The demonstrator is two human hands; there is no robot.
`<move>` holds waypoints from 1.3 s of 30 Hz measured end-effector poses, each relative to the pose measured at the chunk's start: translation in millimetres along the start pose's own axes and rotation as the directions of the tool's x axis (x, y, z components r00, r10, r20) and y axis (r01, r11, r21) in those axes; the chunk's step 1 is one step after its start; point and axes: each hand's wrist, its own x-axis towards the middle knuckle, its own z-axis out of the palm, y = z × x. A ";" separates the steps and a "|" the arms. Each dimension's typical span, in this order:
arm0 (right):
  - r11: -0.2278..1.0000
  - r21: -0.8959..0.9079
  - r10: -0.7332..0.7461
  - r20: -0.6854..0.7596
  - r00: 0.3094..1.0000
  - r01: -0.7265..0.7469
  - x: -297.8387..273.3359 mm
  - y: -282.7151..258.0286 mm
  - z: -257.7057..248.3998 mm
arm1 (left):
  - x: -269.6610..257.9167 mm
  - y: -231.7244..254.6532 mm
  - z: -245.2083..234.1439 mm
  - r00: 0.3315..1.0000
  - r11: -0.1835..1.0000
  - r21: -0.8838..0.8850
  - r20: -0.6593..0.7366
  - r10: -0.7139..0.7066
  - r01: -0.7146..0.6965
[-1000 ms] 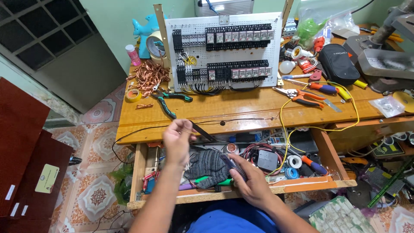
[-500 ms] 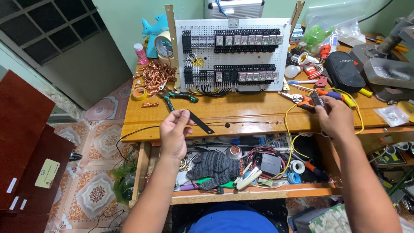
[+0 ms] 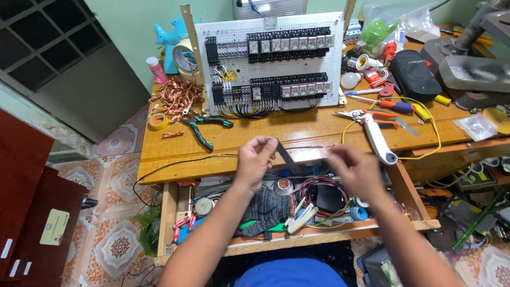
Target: Preparing wires and assembling an electrical control panel with circuit breakers and relays
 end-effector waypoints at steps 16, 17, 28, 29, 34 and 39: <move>0.682 0.640 0.408 0.069 0.910 -0.354 -63.2 23.2 47.4 | -33.3 45.1 -45.0 0.975 0.932 0.351 0.222 0.007 -0.087; 0.682 0.639 0.429 0.046 0.902 -0.356 -63.0 25.5 44.0 | -34.4 63.5 -62.3 0.976 0.886 0.420 0.174 0.133 -0.196; 0.798 0.456 0.446 -0.005 0.895 -0.395 -40.5 -10.1 22.1 | -4.2 58.8 -350.6 0.746 0.383 0.916 -0.169 0.644 -0.123; 0.794 0.456 0.458 -0.013 0.889 -0.402 -39.7 -9.5 23.9 | -1.2 51.2 -362.4 0.787 0.471 0.875 -0.214 0.579 -0.109; 0.785 0.459 0.482 -0.033 0.875 -0.415 -35.2 -6.5 29.6 | 5.1 31.9 -375.1 0.811 0.514 0.856 -0.263 0.523 -0.054; 0.811 0.411 0.474 -0.043 0.879 -0.417 -32.7 -4.1 30.8 | 13.5 26.8 -374.6 0.740 0.593 0.794 -0.317 0.593 -0.136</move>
